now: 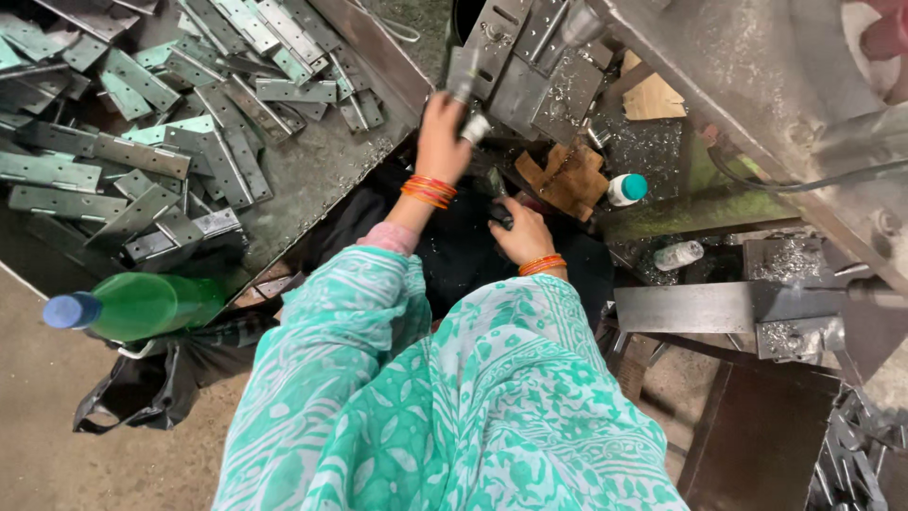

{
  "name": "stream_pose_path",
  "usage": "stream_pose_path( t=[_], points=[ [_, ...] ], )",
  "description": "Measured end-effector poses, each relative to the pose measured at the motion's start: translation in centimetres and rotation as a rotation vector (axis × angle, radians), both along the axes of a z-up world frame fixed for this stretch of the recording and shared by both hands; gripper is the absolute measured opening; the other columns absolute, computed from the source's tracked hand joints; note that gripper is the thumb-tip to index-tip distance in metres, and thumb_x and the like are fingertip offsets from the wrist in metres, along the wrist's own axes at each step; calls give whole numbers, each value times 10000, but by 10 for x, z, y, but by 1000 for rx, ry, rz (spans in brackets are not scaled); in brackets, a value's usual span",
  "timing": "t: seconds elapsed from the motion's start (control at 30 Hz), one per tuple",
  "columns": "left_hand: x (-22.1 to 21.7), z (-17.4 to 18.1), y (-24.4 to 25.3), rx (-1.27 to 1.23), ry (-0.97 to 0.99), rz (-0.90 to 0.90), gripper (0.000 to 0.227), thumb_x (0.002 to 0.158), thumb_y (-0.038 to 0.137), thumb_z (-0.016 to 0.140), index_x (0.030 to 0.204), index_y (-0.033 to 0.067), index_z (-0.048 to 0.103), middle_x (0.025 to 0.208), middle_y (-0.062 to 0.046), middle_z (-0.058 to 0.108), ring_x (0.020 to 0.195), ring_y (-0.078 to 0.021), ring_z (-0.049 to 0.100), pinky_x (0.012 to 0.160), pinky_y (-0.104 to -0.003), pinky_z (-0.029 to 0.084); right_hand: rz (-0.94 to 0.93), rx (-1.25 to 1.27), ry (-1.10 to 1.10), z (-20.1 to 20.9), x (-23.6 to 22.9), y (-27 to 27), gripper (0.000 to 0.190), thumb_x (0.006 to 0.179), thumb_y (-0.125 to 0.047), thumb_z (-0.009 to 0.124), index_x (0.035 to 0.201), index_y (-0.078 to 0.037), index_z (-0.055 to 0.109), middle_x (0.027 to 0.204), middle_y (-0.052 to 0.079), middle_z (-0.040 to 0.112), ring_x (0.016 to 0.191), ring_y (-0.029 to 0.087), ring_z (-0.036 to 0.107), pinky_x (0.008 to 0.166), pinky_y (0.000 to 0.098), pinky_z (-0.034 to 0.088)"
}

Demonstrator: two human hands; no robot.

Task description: The person repeatedly picks up metal brackets from a bin, places them into a press machine, and operates the lever to process them. The person then removes the processed brackets and places them into a separate bin, repeating this cycle continuously.

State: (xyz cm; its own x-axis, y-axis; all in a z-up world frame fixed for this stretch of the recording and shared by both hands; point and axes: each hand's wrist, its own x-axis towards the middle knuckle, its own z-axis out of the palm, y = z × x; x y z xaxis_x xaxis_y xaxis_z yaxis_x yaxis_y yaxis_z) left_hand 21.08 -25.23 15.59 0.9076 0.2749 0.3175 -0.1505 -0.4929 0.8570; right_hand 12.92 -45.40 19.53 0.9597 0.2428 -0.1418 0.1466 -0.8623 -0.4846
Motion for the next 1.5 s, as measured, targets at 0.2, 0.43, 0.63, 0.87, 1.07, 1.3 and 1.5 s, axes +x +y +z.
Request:
stream_pose_path(
  t=[0.2,0.43,0.63,0.87,1.07,1.3,1.5],
  points=[
    [2,-1,-44,888,-141,-256,323,964,222,533,1177,97,742,1452,-80,524,1456,-303,411,1247,-628,52,-12,-62,-20,-7,4,-4,485,825,-329,759,1261,-147,646,1134,215,713,1082,424,657,904,505,533],
    [60,-30,-45,840,-105,-401,330,993,172,512,1232,129,734,1430,-26,560,1428,-223,453,1227,-712,33,-24,-189,88,14,6,6,530,831,-358,739,1303,-150,614,1133,202,712,1071,412,666,880,516,547],
    [100,-27,-53,898,-69,-461,443,821,138,628,1255,152,712,1469,-13,540,1435,-214,437,1176,-729,38,-51,-247,117,-8,8,-3,533,852,-356,738,1331,-166,600,1153,190,714,1072,415,681,885,520,559],
    [87,-23,-51,865,-196,-375,519,869,155,619,1385,111,656,1491,-88,534,1482,-280,380,1212,-676,77,-130,-29,-76,-83,-42,4,520,810,-288,764,1308,-308,615,1274,200,628,988,455,679,798,538,574],
    [49,-18,-50,848,-112,-77,337,1024,236,547,1263,72,718,1520,-106,538,1486,-353,359,1223,-708,88,-119,-73,34,-77,-29,-8,552,787,-278,762,1314,-298,599,1216,177,644,1049,441,663,840,540,559],
    [81,-9,-64,771,-12,-62,320,999,232,525,1168,85,753,1505,-81,544,1469,-403,336,1149,-802,72,-12,-228,6,-36,10,-19,510,886,-321,742,1358,-204,589,1278,152,666,1152,416,666,931,534,553],
    [88,-8,-63,839,-33,-66,327,942,216,535,1156,110,758,1516,-95,527,1456,-416,313,1113,-810,76,-159,-55,-41,-94,-45,3,535,815,-274,751,1325,-319,593,1308,239,595,1036,490,656,829,555,565]
  ],
)
